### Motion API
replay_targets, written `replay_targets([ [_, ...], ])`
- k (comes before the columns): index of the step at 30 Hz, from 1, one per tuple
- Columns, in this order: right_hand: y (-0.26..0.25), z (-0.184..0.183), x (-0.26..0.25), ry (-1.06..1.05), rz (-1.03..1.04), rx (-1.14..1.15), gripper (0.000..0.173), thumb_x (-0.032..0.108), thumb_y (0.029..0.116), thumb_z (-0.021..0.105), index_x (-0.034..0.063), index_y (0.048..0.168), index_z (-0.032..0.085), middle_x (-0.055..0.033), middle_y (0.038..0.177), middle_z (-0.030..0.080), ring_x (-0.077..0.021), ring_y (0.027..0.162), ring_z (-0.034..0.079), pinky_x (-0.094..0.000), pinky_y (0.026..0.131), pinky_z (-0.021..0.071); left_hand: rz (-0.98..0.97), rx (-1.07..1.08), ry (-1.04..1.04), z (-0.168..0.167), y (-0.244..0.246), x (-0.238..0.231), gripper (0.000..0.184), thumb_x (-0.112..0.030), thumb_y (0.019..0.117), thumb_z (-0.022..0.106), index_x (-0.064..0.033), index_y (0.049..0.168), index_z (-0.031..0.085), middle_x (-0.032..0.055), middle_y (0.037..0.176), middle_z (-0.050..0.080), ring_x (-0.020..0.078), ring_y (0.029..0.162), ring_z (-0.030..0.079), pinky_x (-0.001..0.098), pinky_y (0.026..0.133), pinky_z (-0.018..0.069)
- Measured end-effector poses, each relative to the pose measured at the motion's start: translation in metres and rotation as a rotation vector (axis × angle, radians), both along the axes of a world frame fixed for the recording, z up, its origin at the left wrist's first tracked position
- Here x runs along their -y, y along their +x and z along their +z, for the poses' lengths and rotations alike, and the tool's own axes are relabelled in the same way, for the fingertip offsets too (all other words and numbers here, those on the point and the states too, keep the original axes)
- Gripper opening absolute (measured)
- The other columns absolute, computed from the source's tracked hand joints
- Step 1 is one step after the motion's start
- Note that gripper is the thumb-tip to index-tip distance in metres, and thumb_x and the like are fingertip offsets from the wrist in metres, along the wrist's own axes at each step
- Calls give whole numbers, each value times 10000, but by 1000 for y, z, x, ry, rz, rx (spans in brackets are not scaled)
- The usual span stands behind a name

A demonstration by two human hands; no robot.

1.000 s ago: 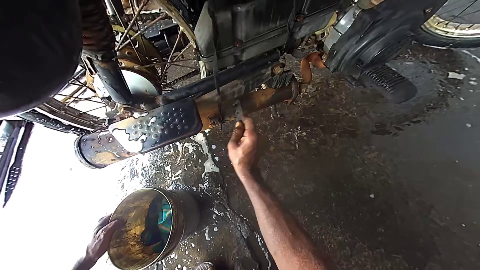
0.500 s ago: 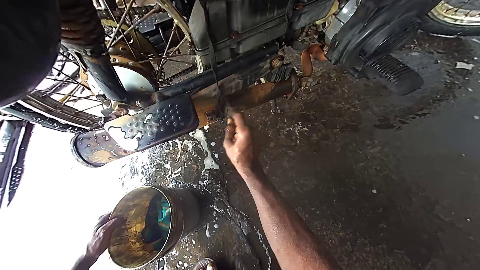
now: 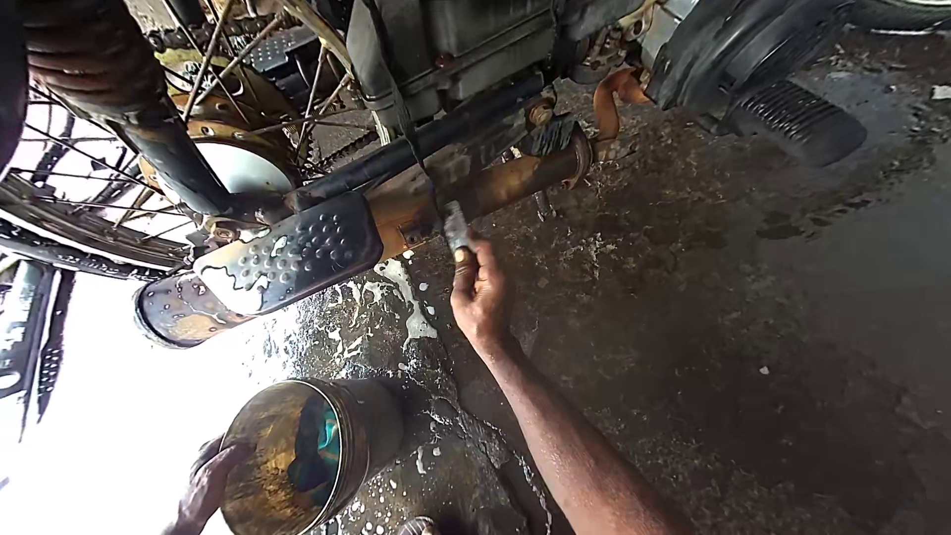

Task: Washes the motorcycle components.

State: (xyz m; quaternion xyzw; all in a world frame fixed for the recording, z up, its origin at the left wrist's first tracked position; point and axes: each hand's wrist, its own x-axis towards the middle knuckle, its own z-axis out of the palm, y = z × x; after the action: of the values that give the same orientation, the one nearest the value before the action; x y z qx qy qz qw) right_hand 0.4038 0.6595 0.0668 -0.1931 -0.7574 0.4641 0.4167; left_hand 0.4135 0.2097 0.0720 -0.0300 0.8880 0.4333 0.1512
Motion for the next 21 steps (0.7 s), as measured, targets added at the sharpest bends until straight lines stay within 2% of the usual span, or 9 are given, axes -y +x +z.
replay_targets([
  [2, 3, 3, -3, -13, -3, 1, 252, 146, 1036, 550, 38, 1227, 672, -81, 812, 714, -190, 636, 672, -419, 578, 565, 7, 9, -6, 2, 1, -2, 188, -172, 836, 492, -161, 895, 670, -125, 747, 682, -31, 693, 660, 204, 661, 571],
  [4, -1, 4, -13, -51, -56, -14, 256, 128, 1043, 541, 14, 1250, 638, -76, 812, 692, -164, 639, 657, -376, 597, 574, 11, 15, -8, 2, 1, -3, 189, -177, 841, 493, -157, 902, 671, -123, 752, 683, -30, 698, 660, 202, 664, 570],
  [6, -3, 1, -10, 3, 21, 28, 253, 147, 1041, 533, 27, 1248, 615, -73, 747, 662, -197, 594, 649, -420, 550, 564, 20, 17, -10, 2, 3, -4, 184, -178, 836, 498, -160, 900, 669, -127, 748, 681, -31, 698, 661, 198, 661, 568],
  [8, -6, -2, -10, 54, 46, 20, 251, 150, 1031, 552, 36, 1229, 655, -83, 744, 686, -221, 589, 659, -442, 532, 549, 17, 12, 3, 3, 1, -5, 182, -169, 832, 495, -166, 889, 668, -130, 739, 684, -32, 687, 662, 200, 652, 572],
  [11, -11, -3, -11, 18, -9, -4, 236, 148, 1047, 534, 23, 1229, 619, -70, 751, 655, -189, 582, 632, -406, 542, 556, 25, 23, 8, 2, 3, -3, 181, -170, 856, 488, -159, 912, 660, -130, 750, 680, -29, 698, 662, 202, 665, 574],
  [14, -11, -1, 3, 92, 28, -42, 257, 138, 1010, 580, 33, 1217, 690, -74, 733, 700, -201, 551, 645, -424, 494, 531, 32, 19, -2, 0, 2, 0, 175, -180, 843, 498, -160, 899, 663, -129, 749, 680, -27, 699, 662, 206, 665, 573],
  [17, -16, -9, 4, -15, -15, -58, 247, 115, 1027, 555, 25, 1245, 632, -62, 777, 682, -173, 614, 660, -394, 563, 581, 27, 11, 10, -2, 2, 0, 180, -177, 847, 501, -161, 906, 670, -128, 756, 683, -23, 703, 663, 209, 670, 575],
  [19, -13, -13, 11, 31, 70, -69, 284, 94, 1004, 581, 3, 1261, 659, -83, 774, 710, -195, 619, 684, -409, 559, 587, 29, 15, 2, 2, 3, -2, 180, -176, 846, 496, -160, 910, 663, -133, 755, 681, -33, 700, 661, 203, 667, 575],
  [21, -14, -15, 2, -41, 57, -73, 260, 98, 1018, 575, 0, 1249, 642, -88, 830, 715, -184, 662, 691, -400, 609, 601, 29, 19, 1, 2, 2, -3, 177, -177, 845, 499, -152, 910, 662, -128, 756, 679, -28, 703, 660, 212, 671, 577],
])
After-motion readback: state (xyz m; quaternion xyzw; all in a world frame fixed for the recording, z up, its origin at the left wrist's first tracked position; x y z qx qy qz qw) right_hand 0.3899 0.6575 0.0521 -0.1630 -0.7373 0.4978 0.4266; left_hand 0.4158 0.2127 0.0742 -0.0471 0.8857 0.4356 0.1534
